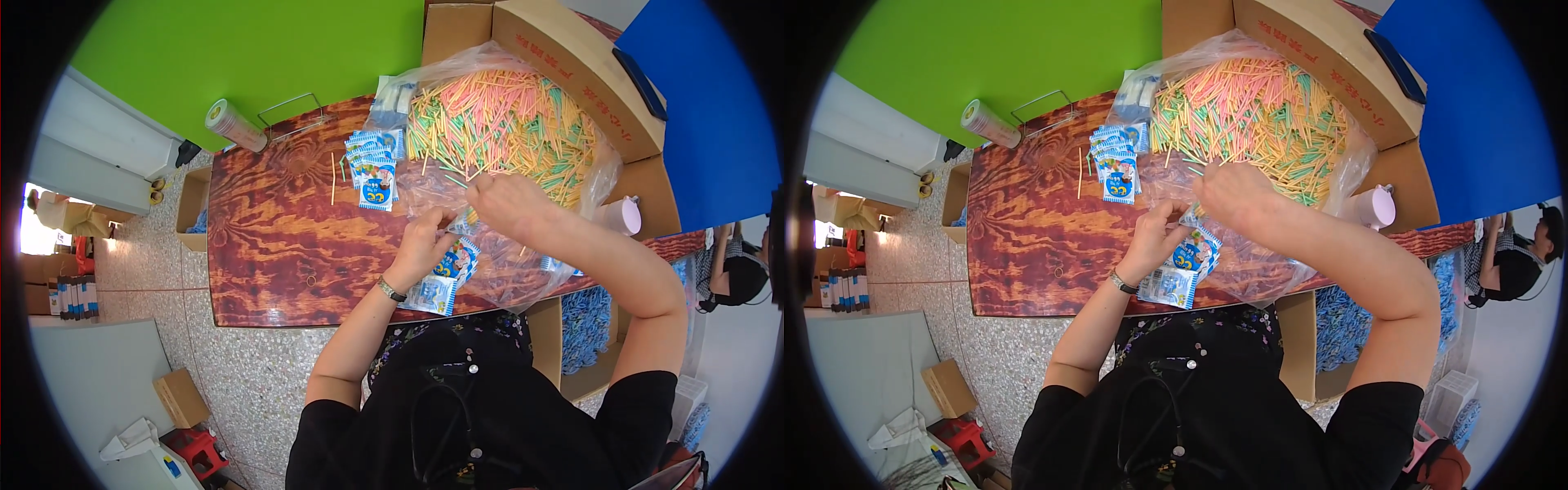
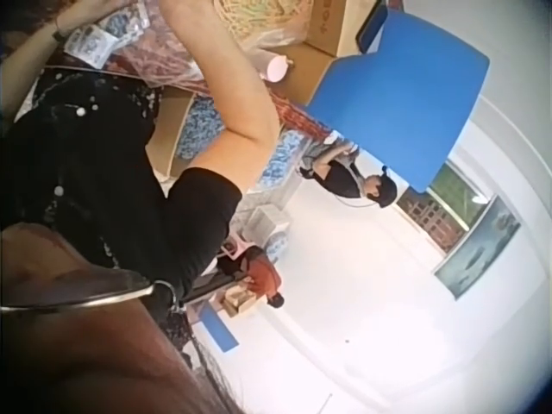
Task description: Packaging small blue packets into a cardboard box containing colorful padding material.
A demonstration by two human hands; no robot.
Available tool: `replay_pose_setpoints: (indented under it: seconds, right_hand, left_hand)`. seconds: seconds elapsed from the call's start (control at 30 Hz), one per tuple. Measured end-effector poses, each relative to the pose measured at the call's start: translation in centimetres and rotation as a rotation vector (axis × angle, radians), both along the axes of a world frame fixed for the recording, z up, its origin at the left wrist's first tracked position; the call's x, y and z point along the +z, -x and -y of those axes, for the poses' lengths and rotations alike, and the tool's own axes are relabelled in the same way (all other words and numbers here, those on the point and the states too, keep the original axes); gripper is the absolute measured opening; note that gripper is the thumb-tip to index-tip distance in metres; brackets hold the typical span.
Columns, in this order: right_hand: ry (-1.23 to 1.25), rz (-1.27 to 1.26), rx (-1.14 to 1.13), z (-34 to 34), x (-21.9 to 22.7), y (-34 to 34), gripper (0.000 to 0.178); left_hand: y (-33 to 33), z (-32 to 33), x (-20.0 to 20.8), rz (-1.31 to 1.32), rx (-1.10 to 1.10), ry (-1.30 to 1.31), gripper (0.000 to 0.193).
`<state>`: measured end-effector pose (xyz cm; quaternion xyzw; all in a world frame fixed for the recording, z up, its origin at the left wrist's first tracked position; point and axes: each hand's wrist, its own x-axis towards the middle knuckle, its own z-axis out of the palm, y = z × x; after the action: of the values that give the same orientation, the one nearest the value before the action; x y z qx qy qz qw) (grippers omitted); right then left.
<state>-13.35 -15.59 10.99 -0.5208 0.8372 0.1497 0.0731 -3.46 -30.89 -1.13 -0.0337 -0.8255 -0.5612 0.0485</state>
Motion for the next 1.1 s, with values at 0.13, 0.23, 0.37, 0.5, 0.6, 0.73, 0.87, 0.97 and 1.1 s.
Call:
replay_pose_setpoints:
  seconds: [0.13,0.23,0.37,0.5,0.6,0.73,0.87,0.97,1.1]
  right_hand:
    - [0.186,0.189,0.064,0.3,2.9,-0.3,0.018]
    - [0.345,0.427,0.129,-1.5,3.5,2.1,0.030]
    - [0.706,0.630,0.136,-2.1,-0.2,3.7,0.028]
    - [0.541,0.832,-0.011,-1.3,-1.0,3.2,0.021]
    - [0.709,0.700,0.005,-0.7,-2.0,2.9,0.017]
    - [0.919,0.653,-0.119,2.5,-4.5,1.8,0.011]
    - [1.003,0.722,-0.233,7.4,-11.7,1.8,0.015]
    - [1.015,0.739,-0.318,10.3,-14.2,2.5,0.019]
    - [1.100,0.793,-0.382,8.8,-13.4,3.1,0.023]
  left_hand:
    - [-0.2,0.2,0.7,-0.082,0.034,-0.040,0.030]
    - [-0.2,0.9,0.1,0.025,0.013,-0.172,0.033]
    - [0.2,1.0,1.2,0.209,-0.128,-0.359,0.036]
    - [-0.1,1.6,0.6,0.068,-0.188,-0.401,0.036]
    - [-0.6,2.4,0.2,-0.003,-0.084,-0.345,0.035]
    - [-1.5,4.2,-2.5,0.066,0.252,-0.530,0.040]
    - [-2.2,5.6,-3.2,0.006,0.625,-0.052,0.042]
    - [-2.2,6.5,-5.2,-0.339,0.536,0.418,0.032]
    - [0.1,7.4,-7.0,-0.290,0.408,0.538,0.024]
